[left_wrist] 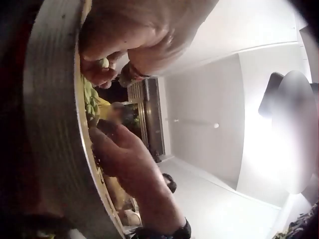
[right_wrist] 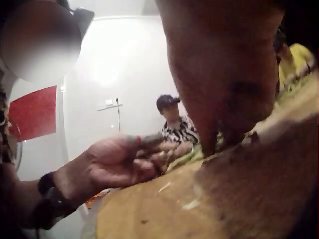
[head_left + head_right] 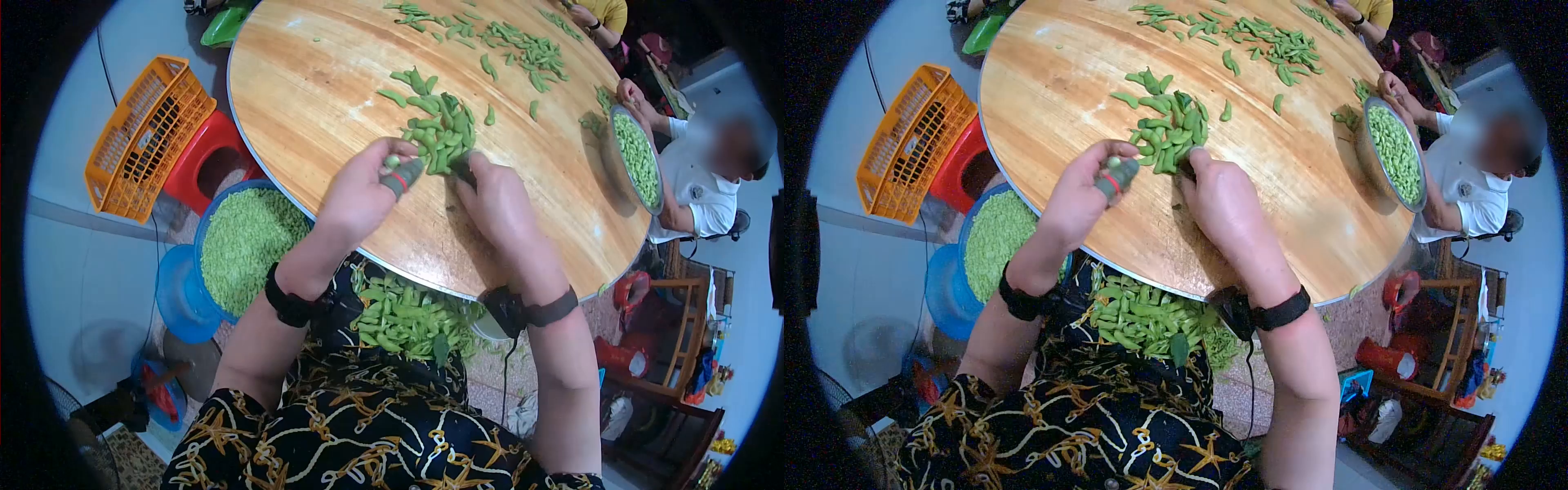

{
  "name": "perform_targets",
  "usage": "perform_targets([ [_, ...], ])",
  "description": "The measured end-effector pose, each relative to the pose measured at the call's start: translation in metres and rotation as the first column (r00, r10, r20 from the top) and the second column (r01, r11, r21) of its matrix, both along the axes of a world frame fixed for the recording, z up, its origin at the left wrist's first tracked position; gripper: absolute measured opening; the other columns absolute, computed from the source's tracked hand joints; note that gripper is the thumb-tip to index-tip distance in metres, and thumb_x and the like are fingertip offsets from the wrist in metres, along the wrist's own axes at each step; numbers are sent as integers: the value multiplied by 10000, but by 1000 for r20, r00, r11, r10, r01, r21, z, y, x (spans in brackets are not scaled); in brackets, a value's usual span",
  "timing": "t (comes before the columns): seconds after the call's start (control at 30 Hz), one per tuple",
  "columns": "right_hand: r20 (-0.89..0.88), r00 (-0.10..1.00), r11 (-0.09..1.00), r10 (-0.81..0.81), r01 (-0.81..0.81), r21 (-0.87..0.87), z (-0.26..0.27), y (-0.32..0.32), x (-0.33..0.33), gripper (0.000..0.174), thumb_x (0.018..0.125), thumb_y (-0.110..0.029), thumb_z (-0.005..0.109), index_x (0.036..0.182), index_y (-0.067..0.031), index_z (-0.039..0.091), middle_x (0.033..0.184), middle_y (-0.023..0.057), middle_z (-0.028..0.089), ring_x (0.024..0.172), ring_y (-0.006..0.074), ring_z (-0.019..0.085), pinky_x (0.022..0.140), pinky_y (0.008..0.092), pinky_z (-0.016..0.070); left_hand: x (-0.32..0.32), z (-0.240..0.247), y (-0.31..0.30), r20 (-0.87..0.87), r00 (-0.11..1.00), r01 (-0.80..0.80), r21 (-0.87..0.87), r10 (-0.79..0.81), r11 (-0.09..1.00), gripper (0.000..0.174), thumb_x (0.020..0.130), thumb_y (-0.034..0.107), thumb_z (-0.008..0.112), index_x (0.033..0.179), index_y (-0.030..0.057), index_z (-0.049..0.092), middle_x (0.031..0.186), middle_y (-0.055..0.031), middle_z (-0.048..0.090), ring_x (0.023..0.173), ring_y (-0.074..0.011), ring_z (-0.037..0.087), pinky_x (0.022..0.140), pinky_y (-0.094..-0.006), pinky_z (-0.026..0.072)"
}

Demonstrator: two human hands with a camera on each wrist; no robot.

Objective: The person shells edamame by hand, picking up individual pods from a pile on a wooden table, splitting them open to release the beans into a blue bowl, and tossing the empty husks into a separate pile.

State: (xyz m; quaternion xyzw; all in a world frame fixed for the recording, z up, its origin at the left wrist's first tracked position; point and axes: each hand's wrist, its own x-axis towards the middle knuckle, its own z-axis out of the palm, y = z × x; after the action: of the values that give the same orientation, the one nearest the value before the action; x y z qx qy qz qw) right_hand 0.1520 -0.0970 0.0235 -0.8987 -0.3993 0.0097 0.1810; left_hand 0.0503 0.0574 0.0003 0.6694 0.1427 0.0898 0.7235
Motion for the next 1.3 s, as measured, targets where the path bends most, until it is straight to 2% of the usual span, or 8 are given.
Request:
perform_targets([
  [0.13, -28, 998, 984, 63, -58, 168, -5, -19, 1, 246, 802, -197, 602, 900, 14, 526, 605, 172, 578, 539, 316, 567, 521, 377, 465, -7, 0, -16, 66, 990, 138, -386, -122, 912, 287, 866, 97, 559, 1144, 35, 514, 989, -7, 558, 832, -44, 491, 700, -168, 389],
  [0.2, -901, 408, 917, 149, 283, 280, 6, -34, -9, 195, 850, -190, 577, 944, -22, 545, 552, 53, 529, 419, 145, 481, 441, 261, 418, -14, 3, -27, 103, 977, 212, -535, -186, 818, 288, 860, 88, 565, 1139, 38, 519, 996, 2, 560, 826, -37, 490, 686, -162, 384],
  [0.3, -917, -86, 766, 389, 583, 270, 18, -46, -37, 139, 892, -173, 535, 962, -55, 558, 550, -46, 449, 411, 20, 374, 407, 171, 315, -16, 0, -37, 258, 912, 404, -699, -318, 590, 257, 845, 42, 564, 1101, 53, 540, 1003, 20, 565, 836, -27, 505, 652, -145, 382],
  [0.8, -872, 313, 771, 376, 417, 482, 9, -59, -70, 193, 941, -185, 423, 863, -38, 521, 596, -40, 440, 493, 40, 346, 473, 186, 282, -22, 1, -70, 221, 973, 21, -355, 62, 935, 111, 841, 53, 586, 946, 21, 570, 790, 8, 560, 735, -51, 508, 668, -190, 432],
  [1.03, -912, 169, 722, 374, 563, 401, 14, -57, -79, 181, 935, -153, 443, 827, -38, 532, 597, -46, 451, 491, 34, 354, 449, 189, 291, -25, -4, -59, 132, 980, 196, -756, -147, 624, 60, 835, 81, 581, 858, 29, 563, 816, -9, 564, 756, -84, 528, 678, -223, 430],
  [1.1, -913, 142, 722, 382, 571, 391, 8, -56, -80, 170, 930, -143, 449, 833, -35, 537, 600, -47, 453, 494, 31, 357, 448, 185, 291, -27, 2, -58, 186, 959, 282, -652, -212, 703, 84, 828, 92, 602, 868, 33, 556, 797, 2, 547, 783, -80, 520, 675, -217, 424],
  [1.17, -721, 677, 815, 150, 329, 478, -5, -55, -79, 128, 919, -120, 464, 881, -27, 543, 607, -46, 459, 488, 29, 360, 442, 175, 291, -24, -5, -63, 212, 961, 240, -320, -177, 917, 87, 825, 87, 608, 870, 36, 552, 791, 7, 538, 771, -77, 517, 664, -212, 420],
  [1.3, -776, 594, 767, 210, 392, 508, -5, -51, -76, 117, 910, -111, 472, 878, -27, 546, 605, -38, 480, 477, 28, 367, 434, 177, 293, -27, -4, -65, 225, 973, 70, -42, -59, 997, 156, 813, 46, 610, 962, 24, 569, 835, 5, 568, 771, -54, 489, 682, -205, 423],
])
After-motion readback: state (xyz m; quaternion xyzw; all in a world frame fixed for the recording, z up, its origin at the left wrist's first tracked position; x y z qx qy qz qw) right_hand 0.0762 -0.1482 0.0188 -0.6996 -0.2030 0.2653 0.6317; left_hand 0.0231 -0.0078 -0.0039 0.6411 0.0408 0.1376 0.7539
